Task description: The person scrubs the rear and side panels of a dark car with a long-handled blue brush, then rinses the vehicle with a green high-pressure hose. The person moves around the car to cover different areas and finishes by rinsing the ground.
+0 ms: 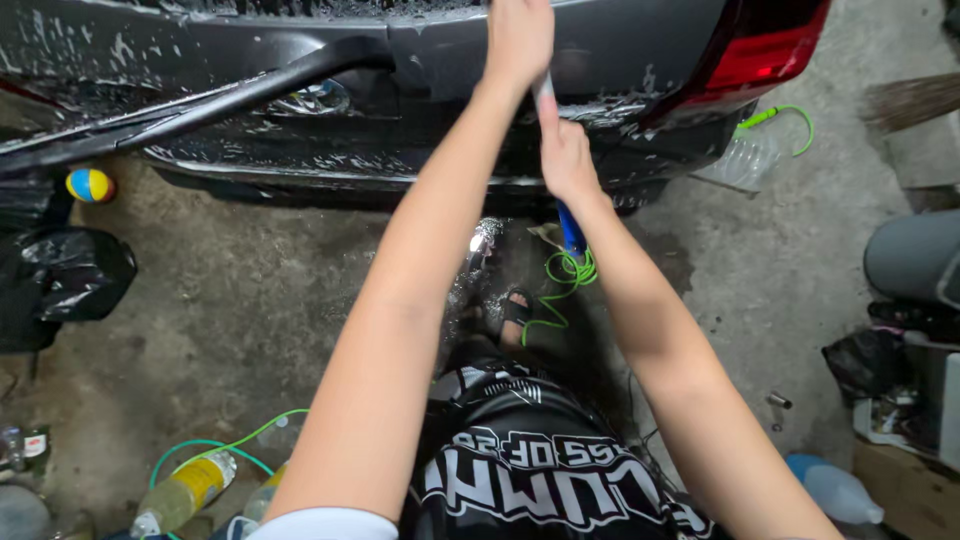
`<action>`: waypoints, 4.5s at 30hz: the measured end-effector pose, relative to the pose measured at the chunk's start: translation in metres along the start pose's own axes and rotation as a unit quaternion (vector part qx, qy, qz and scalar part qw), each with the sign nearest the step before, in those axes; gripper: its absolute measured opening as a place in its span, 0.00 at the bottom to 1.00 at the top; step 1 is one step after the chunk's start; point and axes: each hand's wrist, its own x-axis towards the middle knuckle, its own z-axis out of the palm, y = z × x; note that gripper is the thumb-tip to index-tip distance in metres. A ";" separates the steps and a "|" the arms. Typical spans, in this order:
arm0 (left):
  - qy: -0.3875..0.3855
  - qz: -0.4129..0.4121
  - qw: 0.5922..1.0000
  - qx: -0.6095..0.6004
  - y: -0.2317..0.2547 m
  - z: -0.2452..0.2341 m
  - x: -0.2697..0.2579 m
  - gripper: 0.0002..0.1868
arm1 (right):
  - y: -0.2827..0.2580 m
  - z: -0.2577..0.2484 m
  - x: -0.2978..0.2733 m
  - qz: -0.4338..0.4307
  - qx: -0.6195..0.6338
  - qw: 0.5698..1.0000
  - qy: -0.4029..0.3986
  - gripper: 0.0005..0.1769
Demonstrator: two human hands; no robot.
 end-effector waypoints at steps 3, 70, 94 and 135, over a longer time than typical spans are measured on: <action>-0.008 -0.039 0.998 -0.043 0.014 -0.010 -0.023 0.23 | 0.024 0.014 -0.016 0.082 -0.002 0.997 -0.018 0.48; 0.002 -0.277 0.952 -0.134 0.093 0.070 -0.187 0.26 | 0.140 -0.099 -0.053 0.033 -0.042 0.992 -0.113 0.34; -0.087 -0.124 0.988 0.030 0.061 0.043 -0.057 0.34 | 0.030 -0.049 0.002 0.176 0.209 0.960 -0.069 0.31; -0.020 -0.152 0.987 0.056 0.132 0.168 -0.158 0.25 | 0.169 -0.176 -0.005 0.174 0.246 0.940 -0.158 0.28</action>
